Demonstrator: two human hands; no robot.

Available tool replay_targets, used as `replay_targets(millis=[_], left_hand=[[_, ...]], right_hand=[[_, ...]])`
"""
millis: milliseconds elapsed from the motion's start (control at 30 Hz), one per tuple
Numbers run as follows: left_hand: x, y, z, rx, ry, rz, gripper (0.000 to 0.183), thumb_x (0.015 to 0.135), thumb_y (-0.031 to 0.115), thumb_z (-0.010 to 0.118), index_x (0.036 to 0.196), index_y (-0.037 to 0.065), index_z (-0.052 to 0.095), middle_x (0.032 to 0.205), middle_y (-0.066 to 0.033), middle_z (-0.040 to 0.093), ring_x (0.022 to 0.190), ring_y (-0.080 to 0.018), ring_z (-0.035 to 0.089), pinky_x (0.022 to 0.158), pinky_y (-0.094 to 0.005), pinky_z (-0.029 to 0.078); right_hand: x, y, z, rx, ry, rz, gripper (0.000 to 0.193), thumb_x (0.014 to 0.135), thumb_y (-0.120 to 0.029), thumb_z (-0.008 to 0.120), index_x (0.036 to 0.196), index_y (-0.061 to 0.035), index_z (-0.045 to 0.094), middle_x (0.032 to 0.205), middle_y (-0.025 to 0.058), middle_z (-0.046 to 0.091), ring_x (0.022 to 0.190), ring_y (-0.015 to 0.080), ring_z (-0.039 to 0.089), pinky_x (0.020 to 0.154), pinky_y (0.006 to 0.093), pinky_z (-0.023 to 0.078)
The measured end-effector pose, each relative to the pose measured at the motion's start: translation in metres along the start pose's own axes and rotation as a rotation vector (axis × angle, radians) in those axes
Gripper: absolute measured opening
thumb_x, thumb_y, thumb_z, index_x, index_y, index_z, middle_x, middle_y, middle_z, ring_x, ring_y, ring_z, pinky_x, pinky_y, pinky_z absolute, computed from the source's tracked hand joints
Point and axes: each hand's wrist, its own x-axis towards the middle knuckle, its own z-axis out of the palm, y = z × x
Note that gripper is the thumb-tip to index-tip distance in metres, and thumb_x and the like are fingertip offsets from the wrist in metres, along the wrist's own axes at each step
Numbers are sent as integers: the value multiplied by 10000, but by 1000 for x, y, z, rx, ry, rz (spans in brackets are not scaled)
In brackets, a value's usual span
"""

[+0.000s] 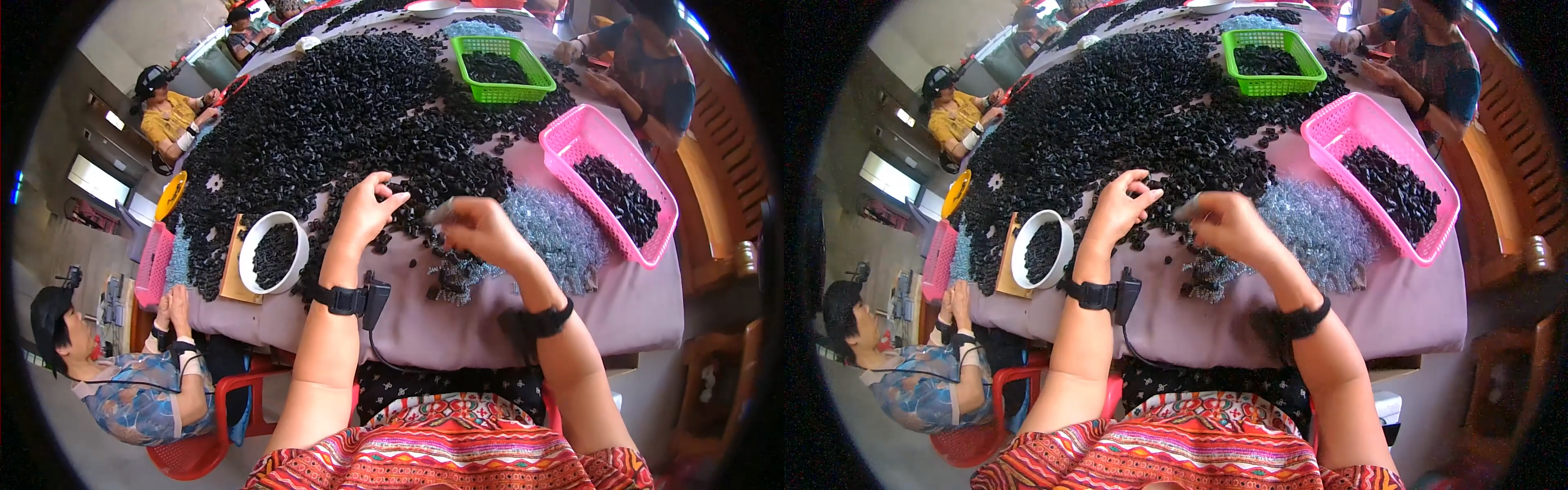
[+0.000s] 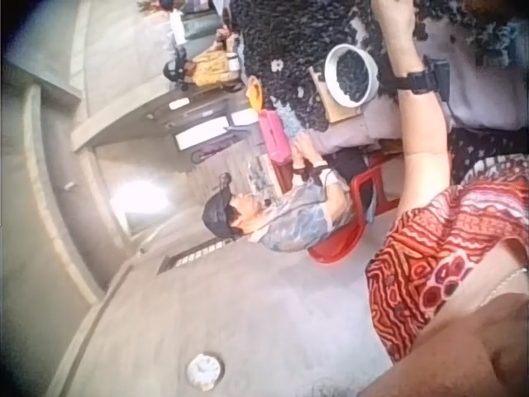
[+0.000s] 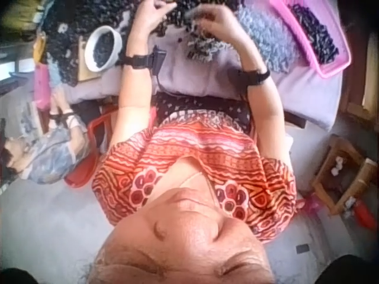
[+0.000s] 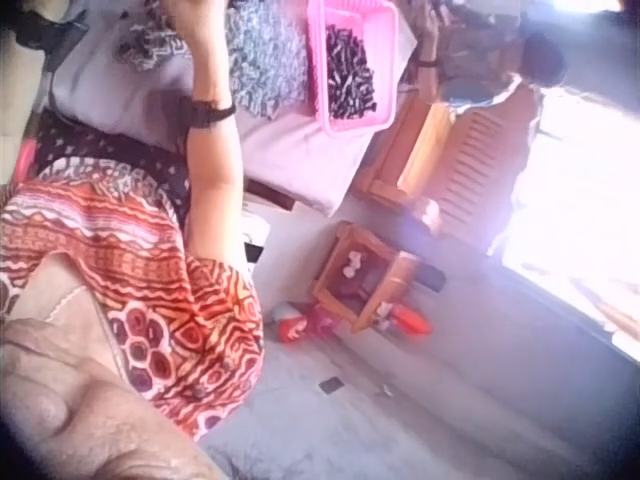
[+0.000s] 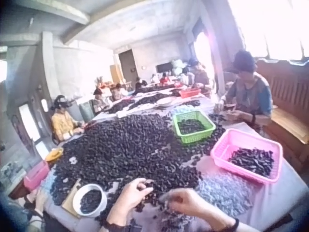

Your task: Sorting and inspecting small black shoe manufacturing components at a shared table.

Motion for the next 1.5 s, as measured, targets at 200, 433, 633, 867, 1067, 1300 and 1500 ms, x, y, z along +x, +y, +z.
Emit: replay_targets(millis=[200, 433, 633, 867, 1067, 1300, 1500], left_hand=[[-5, -16, -6, -29, -78, -51, 412, 868, 190, 727, 1204, -9, 595, 859, -58, 667, 592, -79, 580, 525, -237, 479], [-6, -26, -2, 83, -94, 175, 346, 796, 81, 728, 1119, 11, 627, 991, -70, 622, 636, -85, 557, 612, -252, 489], [-10, -27, 3, 184, -102, 303, 274, 775, 80, 705, 1041, 28, 662, 971, -104, 639, 704, -188, 597, 666, -318, 503], [-7, -31, 14, 166, -84, 296, 200, 775, 81, 688, 964, 20, 657, 910, -122, 652, 726, -236, 617, 672, -351, 503], [-10, -24, 14, 124, -60, 263, 168, 796, 57, 689, 954, 18, 646, 879, -104, 660, 668, -202, 597, 640, -336, 491], [-14, -2, 21, -467, -251, 62, 129, 883, 52, 668, 1004, 27, 631, 817, -1, 672, 588, -31, 516, 527, -207, 427], [-17, -1, 34, -582, -316, -6, 198, 877, 51, 683, 1070, 40, 639, 887, 17, 670, 754, -38, 596, 635, -183, 478]], right_hand=[[-22, -16, 49, -426, -816, -47, 254, 748, -86, 637, 985, -4, 680, 822, 165, 689, 713, 234, 660, 707, 359, 524], [-4, 23, 48, -213, -188, -55, 186, 773, -26, 617, 950, 24, 639, 811, 147, 650, 722, 186, 630, 670, 342, 507], [3, 20, 38, -39, 68, 34, 232, 899, 8, 592, 1124, 6, 648, 1027, 41, 683, 918, 88, 627, 817, 256, 512], [6, 24, 52, -360, -11, -111, 229, 865, -5, 602, 1086, 30, 655, 896, 46, 671, 826, 93, 608, 738, 266, 507], [11, 26, 22, 39, 264, -24, 222, 923, -23, 595, 1134, -3, 660, 962, 34, 689, 870, 82, 638, 751, 234, 509], [25, 12, 12, -77, 331, -101, 188, 903, -25, 615, 1083, 11, 656, 902, 36, 681, 820, 83, 630, 725, 242, 515], [32, 28, 15, -207, 368, -121, 174, 871, -17, 623, 1039, 14, 655, 850, 54, 666, 797, 88, 622, 708, 264, 516]])
